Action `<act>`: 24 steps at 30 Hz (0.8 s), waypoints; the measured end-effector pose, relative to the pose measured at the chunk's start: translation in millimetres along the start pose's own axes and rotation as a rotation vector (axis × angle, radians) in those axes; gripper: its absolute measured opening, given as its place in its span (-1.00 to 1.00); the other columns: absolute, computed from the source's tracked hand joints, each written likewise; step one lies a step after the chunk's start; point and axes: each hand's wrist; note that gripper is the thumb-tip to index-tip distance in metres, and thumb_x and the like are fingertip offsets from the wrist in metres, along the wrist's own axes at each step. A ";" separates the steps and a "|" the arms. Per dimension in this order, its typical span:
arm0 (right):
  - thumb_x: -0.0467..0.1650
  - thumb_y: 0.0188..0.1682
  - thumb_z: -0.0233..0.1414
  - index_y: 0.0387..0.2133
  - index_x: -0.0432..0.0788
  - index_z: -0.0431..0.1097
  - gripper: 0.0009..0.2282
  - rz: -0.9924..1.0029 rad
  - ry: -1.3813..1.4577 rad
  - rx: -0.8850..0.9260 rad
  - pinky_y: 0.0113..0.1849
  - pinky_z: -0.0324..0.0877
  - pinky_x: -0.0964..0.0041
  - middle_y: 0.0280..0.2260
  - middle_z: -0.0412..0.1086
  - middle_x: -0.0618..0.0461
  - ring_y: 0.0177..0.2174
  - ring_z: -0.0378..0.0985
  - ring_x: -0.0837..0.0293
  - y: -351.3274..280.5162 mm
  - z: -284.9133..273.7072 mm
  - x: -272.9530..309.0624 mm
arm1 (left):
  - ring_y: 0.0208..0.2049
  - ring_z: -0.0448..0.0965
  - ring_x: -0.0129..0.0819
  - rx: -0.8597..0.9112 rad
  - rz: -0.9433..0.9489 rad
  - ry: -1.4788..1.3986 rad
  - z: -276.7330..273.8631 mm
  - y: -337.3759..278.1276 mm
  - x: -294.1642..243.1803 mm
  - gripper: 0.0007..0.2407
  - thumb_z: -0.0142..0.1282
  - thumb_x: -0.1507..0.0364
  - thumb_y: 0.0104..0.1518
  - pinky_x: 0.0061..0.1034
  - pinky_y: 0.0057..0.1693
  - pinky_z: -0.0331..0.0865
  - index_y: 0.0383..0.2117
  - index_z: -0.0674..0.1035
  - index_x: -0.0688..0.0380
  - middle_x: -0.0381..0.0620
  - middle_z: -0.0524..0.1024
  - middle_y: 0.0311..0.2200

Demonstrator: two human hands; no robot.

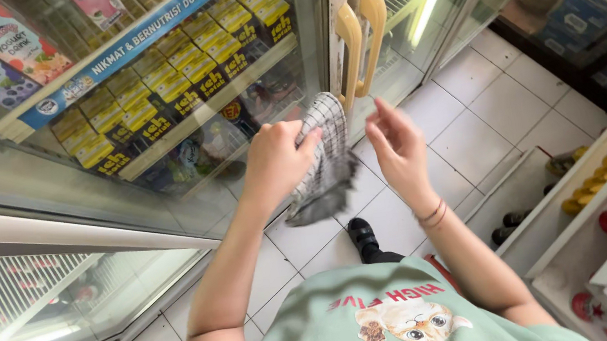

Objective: The person cleans the glass door of a commercial refrigerator using a cloth and a spray bottle. They wipe the surface repeatedly, spray cleaner, and continue wiping different sections of the door.

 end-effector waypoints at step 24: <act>-0.15 0.12 -0.12 0.24 -0.32 0.21 -0.45 0.570 1.200 0.345 0.19 0.25 -0.06 0.22 0.29 -0.22 0.17 0.37 -0.13 74.0 -31.8 35.3 | 0.08 0.52 -0.32 0.018 -0.190 -0.990 50.1 51.6 11.0 -0.48 0.05 0.24 0.26 -0.51 0.22 0.35 0.31 0.36 0.25 0.00 0.56 0.11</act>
Point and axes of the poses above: each hand's wrist, its own y-axis towards the middle knuckle, its own z-axis out of the palm, x = y × z
